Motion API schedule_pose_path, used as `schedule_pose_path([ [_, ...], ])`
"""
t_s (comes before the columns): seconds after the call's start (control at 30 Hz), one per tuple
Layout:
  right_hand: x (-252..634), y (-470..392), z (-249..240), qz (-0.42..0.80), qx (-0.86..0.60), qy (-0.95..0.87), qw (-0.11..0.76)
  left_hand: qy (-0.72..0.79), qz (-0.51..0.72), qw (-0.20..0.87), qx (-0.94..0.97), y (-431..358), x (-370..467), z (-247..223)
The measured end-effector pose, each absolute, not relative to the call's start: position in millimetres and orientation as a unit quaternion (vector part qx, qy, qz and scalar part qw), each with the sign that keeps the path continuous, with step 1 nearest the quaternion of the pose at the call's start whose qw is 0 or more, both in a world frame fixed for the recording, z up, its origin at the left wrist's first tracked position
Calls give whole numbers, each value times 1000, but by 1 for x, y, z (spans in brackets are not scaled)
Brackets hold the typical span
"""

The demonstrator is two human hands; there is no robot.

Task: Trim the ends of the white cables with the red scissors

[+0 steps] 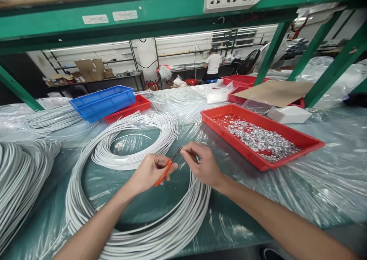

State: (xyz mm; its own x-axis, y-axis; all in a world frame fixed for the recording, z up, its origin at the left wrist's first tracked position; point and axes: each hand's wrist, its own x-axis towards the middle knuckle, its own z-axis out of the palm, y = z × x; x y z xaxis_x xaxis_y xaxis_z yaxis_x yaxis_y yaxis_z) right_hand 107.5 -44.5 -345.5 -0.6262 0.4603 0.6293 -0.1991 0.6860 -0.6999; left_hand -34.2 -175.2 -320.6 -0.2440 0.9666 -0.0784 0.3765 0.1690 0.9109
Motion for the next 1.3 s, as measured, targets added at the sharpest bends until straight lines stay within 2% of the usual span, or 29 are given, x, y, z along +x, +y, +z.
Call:
schedule_pose_path([
  [0.17, 106, -41, -349, 516, -81, -772, 362, 688, 403, 333, 503, -176, -35, -323],
  [0.33, 105, -35, -348, 734, -37, -646, 203, 692, 393, 281, 536, -176, -33, -324],
  [0.4, 104, -33, -347, 763, -28, -623, 170, 695, 388, 273, 540, -176, -33, -324],
  [0.5, 103, -31, -346, 770, -32, -615, 168, 699, 381, 269, 541, -176, -34, -323],
  [0.67, 101, -32, -347, 732, -42, -644, 217, 697, 393, 277, 532, -178, -36, -321],
  [0.77, 102, -34, -344, 665, -44, -695, 269, 691, 402, 305, 517, -178, -35, -320],
  [0.97, 107, -43, -344, 369, -63, -817, 439, 702, 390, 321, 502, -178, -33, -318],
  [1.07, 106, -45, -348, 254, -48, -834, 488, 708, 388, 334, 487, -177, -30, -317],
  [1.17, 104, -45, -351, 256, -50, -830, 494, 704, 402, 345, 473, -177, -28, -317],
  [1.3, 103, -43, -356, 334, -37, -827, 450, 698, 420, 329, 478, -176, -29, -319],
])
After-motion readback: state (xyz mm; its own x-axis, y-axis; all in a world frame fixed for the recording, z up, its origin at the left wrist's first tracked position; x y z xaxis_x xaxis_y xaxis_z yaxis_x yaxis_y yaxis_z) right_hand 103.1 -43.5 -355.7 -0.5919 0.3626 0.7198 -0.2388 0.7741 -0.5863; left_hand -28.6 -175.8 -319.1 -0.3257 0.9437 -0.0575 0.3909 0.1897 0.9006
